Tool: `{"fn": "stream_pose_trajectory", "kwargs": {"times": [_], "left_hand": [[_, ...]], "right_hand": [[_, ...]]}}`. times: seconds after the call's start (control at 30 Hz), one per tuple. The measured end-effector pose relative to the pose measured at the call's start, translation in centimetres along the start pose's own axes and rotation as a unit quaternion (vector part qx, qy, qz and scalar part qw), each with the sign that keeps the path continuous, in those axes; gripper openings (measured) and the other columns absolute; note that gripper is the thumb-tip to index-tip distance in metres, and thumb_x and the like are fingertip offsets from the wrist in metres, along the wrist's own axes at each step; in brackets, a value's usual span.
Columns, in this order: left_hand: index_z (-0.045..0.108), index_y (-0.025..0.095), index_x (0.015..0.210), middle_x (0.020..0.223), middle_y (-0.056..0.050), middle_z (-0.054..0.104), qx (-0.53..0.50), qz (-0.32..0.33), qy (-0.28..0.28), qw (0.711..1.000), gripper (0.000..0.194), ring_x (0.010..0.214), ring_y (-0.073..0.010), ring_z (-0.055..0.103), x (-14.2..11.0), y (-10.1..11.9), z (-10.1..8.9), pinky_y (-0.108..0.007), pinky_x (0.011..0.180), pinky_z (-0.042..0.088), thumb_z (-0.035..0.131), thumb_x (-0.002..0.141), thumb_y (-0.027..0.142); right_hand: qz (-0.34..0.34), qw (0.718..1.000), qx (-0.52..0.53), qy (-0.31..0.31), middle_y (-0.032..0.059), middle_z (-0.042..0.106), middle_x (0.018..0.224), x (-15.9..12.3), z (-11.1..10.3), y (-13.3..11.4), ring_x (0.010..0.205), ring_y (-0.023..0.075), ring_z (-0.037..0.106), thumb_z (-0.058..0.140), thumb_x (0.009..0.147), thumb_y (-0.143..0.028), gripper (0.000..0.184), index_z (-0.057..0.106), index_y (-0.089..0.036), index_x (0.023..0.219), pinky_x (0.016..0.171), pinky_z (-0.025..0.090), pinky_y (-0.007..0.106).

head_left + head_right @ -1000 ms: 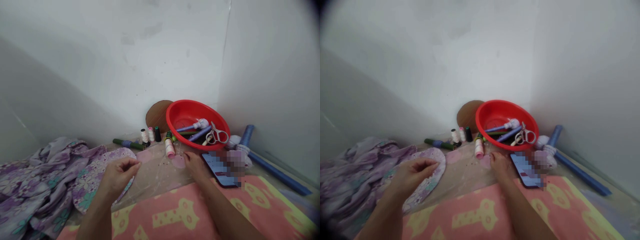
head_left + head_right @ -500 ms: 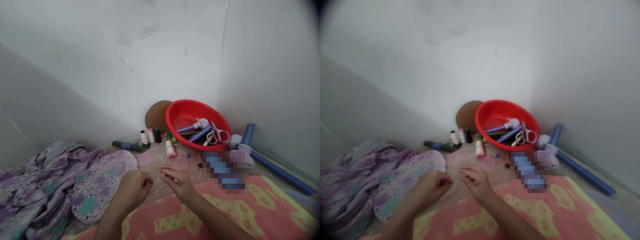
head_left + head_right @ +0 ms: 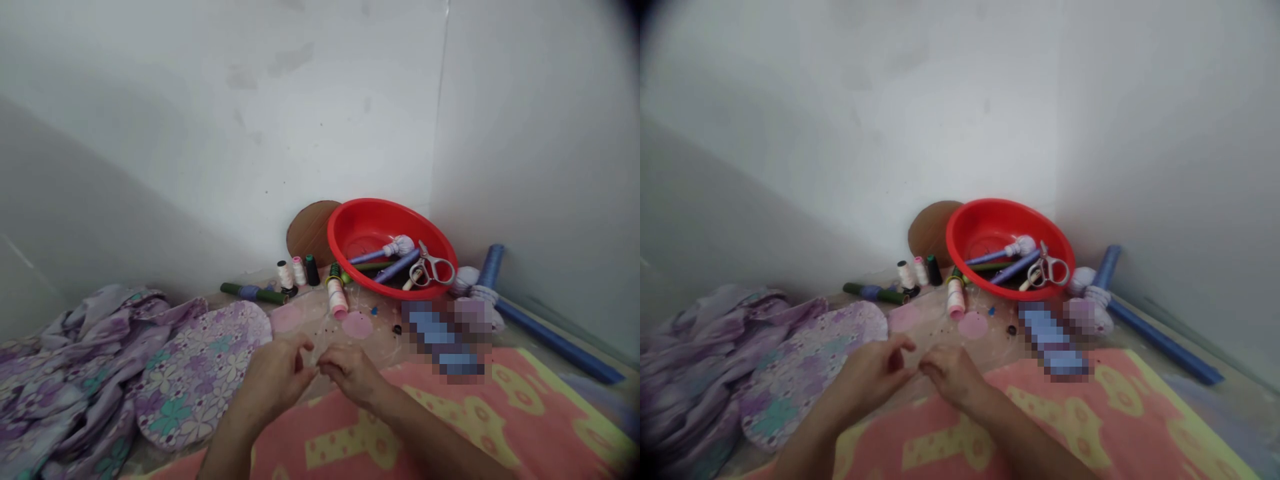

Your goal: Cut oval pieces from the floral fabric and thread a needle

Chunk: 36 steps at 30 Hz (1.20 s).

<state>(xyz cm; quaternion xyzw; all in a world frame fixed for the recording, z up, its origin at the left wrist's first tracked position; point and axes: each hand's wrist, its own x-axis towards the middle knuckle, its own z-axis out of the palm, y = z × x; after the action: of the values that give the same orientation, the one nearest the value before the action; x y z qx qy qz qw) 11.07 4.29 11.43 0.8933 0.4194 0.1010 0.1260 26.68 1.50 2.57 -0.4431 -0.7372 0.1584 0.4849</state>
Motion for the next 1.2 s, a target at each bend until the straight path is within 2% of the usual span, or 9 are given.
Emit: {"fn": "stream_pose_trajectory", "kwargs": {"times": [0.1,0.17,0.23,0.37,0.57,0.7,0.8,0.9,1.2], "left_hand": [[0.051,0.021,0.102,0.08,-0.002,0.062,-0.118,-0.021,0.037,0.992,0.036,0.068,-0.0149,0.056,0.3,-1.0,-0.4,-0.023,0.057,0.038,0.049,0.069,0.036],[0.05,0.02,0.104,0.092,-0.005,0.06,-0.172,-0.02,0.051,0.984,0.04,0.072,-0.0149,0.055,0.6,-1.6,-0.4,-0.024,0.059,0.04,0.049,0.069,0.039],[0.051,0.018,0.104,0.089,-0.006,0.06,-0.197,-0.024,0.052,0.979,0.043,0.068,-0.0147,0.055,0.8,-1.8,-0.3,-0.025,0.059,0.041,0.051,0.067,0.04],[0.051,0.012,0.101,0.058,-0.001,0.058,-0.28,-0.074,-0.004,0.957,0.043,0.053,-0.0139,0.053,1.2,-1.1,0.3,-0.024,0.049,0.04,0.048,0.068,0.041],[0.054,0.012,0.096,0.066,-0.002,0.058,-0.39,-0.057,-0.07,0.916,0.042,0.049,-0.0108,0.052,1.9,0.0,3.6,-0.02,0.043,0.038,0.059,0.058,0.032],[0.058,0.012,0.069,0.049,0.003,0.05,-0.41,-0.042,-0.11,0.905,0.016,0.039,-0.0067,0.044,2.3,0.4,5.5,-0.017,0.038,0.034,0.052,0.061,0.025],[0.056,0.013,0.055,0.043,0.005,0.045,-0.411,-0.027,-0.089,0.907,0.016,0.036,-0.0052,0.039,2.4,-0.1,5.0,-0.016,0.037,0.032,0.05,0.063,0.025],[0.057,0.013,0.057,0.043,0.004,0.047,-0.427,-0.037,-0.067,0.901,0.017,0.036,-0.0054,0.039,2.3,-0.7,3.6,-0.017,0.037,0.032,0.051,0.063,0.028],[0.057,0.014,0.058,0.052,0.002,0.052,-0.429,-0.038,0.116,0.895,0.017,0.048,-0.0085,0.048,2.7,-2.4,1.8,-0.019,0.048,0.039,0.051,0.067,0.028]], "right_hand": [[0.131,0.981,0.131,0.061,-0.0006,0.054,0.054,0.4,-0.9,0.4,0.046,0.0074,0.047,0.048,0.073,-0.021,0.014,0.06,-0.015,0.066,0.044,0.038,0.018],[0.174,0.96,0.196,0.095,-0.0028,0.049,0.047,0.6,-1.6,0.7,0.04,0.006,0.043,0.05,0.071,-0.025,0.015,0.058,-0.015,0.064,0.038,0.034,0.017],[0.168,0.954,0.217,0.123,-0.0032,0.048,0.045,0.7,-2.4,0.8,0.039,0.0056,0.042,0.052,0.071,-0.027,0.017,0.058,-0.014,0.061,0.039,0.034,0.018],[0.156,0.94,0.244,0.18,0.0001,0.055,0.057,0.8,-3.6,0.4,0.041,0.0053,0.043,0.055,0.07,-0.027,0.014,0.059,-0.013,0.068,0.039,0.034,0.019],[0.161,0.927,0.258,0.221,0.0001,0.057,0.057,0.8,-4.4,0.0,0.041,0.0063,0.042,0.059,0.068,-0.026,0.012,0.06,-0.014,0.07,0.039,0.035,0.021],[0.168,0.914,0.261,0.26,0.0003,0.057,0.055,1.0,-5.0,0.4,0.04,0.0063,0.042,0.061,0.066,-0.025,0.013,0.06,-0.014,0.07,0.039,0.034,0.021],[0.173,0.894,0.301,0.283,0.0001,0.057,0.057,1.2,-5.5,0.2,0.04,0.0059,0.042,0.063,0.064,-0.024,0.012,0.06,-0.014,0.071,0.039,0.033,0.02],[0.176,0.883,0.334,0.28,-0.0003,0.058,0.058,1.6,-6.0,-0.6,0.04,0.0054,0.042,0.063,0.063,-0.023,0.012,0.06,-0.015,0.071,0.038,0.033,0.019],[0.155,0.919,0.256,0.256,0.0003,0.057,0.056,4.4,-6.9,-3.0,0.041,0.0059,0.043,0.062,0.065,-0.025,0.014,0.061,-0.014,0.075,0.039,0.033,0.019]]}}
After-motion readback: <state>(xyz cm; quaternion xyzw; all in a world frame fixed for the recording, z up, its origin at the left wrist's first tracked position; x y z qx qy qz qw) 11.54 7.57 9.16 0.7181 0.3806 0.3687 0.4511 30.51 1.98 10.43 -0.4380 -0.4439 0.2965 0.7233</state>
